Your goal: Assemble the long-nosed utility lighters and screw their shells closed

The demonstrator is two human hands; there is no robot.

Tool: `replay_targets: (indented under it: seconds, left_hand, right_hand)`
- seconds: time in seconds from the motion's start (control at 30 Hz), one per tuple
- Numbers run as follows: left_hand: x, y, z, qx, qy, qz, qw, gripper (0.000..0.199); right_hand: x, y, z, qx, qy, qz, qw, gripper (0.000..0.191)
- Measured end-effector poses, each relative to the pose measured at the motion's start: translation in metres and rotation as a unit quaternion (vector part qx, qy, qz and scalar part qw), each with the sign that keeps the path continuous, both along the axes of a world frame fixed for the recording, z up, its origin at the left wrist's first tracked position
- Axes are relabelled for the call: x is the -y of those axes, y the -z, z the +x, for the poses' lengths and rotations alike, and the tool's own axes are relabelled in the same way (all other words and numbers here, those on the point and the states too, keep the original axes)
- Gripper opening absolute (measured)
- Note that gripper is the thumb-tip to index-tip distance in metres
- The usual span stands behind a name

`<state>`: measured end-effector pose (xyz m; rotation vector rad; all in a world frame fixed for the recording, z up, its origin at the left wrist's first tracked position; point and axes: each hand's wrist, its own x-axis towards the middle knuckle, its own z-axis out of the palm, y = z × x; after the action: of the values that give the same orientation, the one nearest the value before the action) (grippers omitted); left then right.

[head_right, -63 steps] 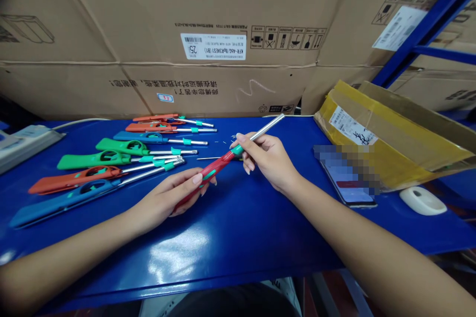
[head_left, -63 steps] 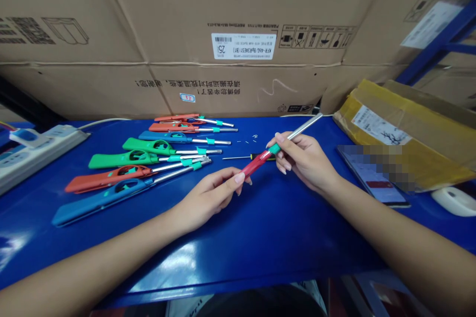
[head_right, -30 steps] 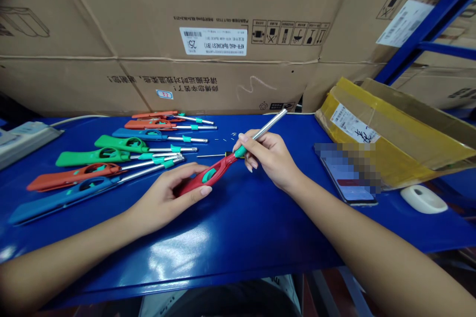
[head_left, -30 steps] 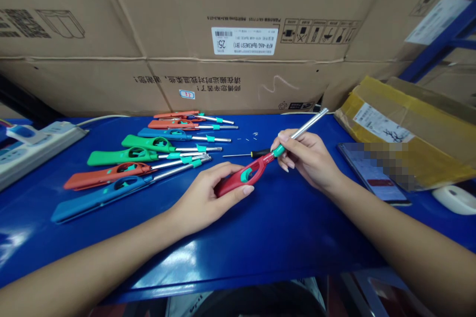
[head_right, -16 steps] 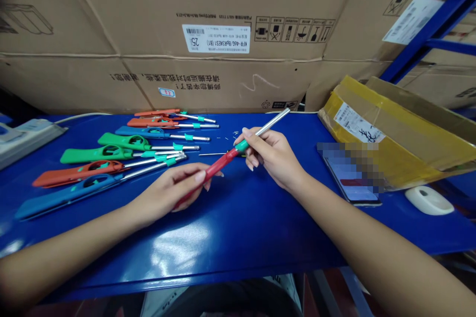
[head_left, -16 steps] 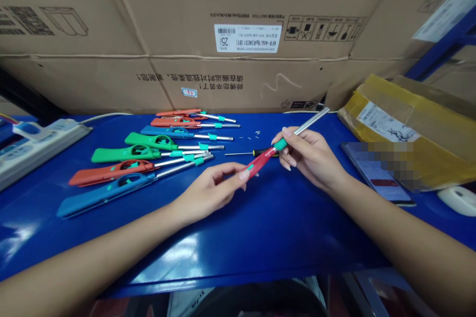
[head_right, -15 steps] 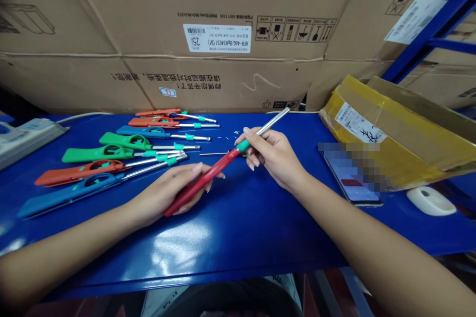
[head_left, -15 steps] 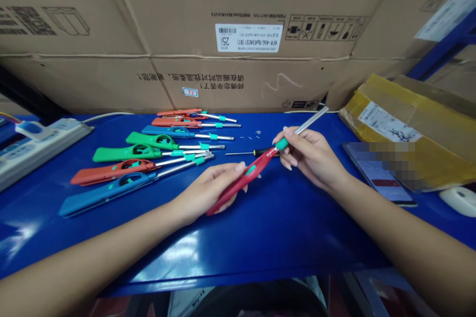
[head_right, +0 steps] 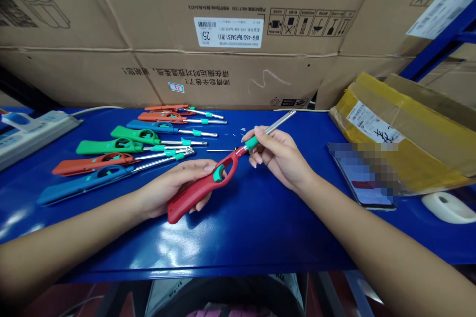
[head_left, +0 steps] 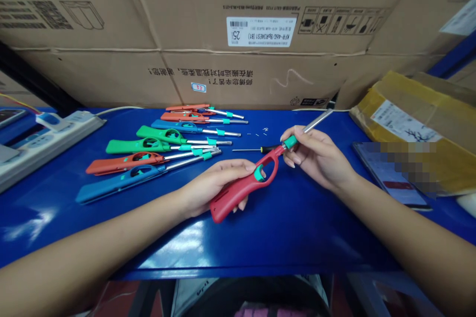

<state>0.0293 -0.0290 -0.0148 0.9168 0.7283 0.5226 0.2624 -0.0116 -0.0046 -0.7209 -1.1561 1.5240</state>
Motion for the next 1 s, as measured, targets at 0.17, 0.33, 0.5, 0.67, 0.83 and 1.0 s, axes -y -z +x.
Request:
replay_targets:
  seconds: [0.17,0.33,0.5,0.67,0.83,1.0]
  left_hand:
    - [0.001,0.002,0.003,0.036,0.046,-0.003,0.998,0.036]
    - [0.006,0.002,0.008,0.06,0.07,0.002,0.996,0.036]
    - [0.008,0.003,0.007,0.035,0.054,0.051,0.997,0.037]
    - [0.01,0.001,0.006,0.009,0.055,0.102,0.993,0.041]
    - [0.012,-0.004,0.003,-0.006,0.056,0.13,0.99,0.04]
    - [0.011,-0.002,0.005,-0.009,0.051,0.103,0.993,0.042]
  right_hand:
    - [0.003,0.002,-0.004,0.008,-0.037,0.004,0.999,0.019]
    - [0.008,0.004,-0.009,0.037,-0.086,0.005,0.996,0.021]
    - [0.008,0.006,-0.007,0.073,-0.084,0.036,0.993,0.023]
    - [0.006,0.007,-0.004,0.101,-0.094,0.096,0.986,0.022]
    - [0.009,0.004,-0.007,0.123,-0.099,0.096,0.983,0.013]
    - [0.016,0.002,-0.014,0.135,-0.087,0.063,0.985,0.021]
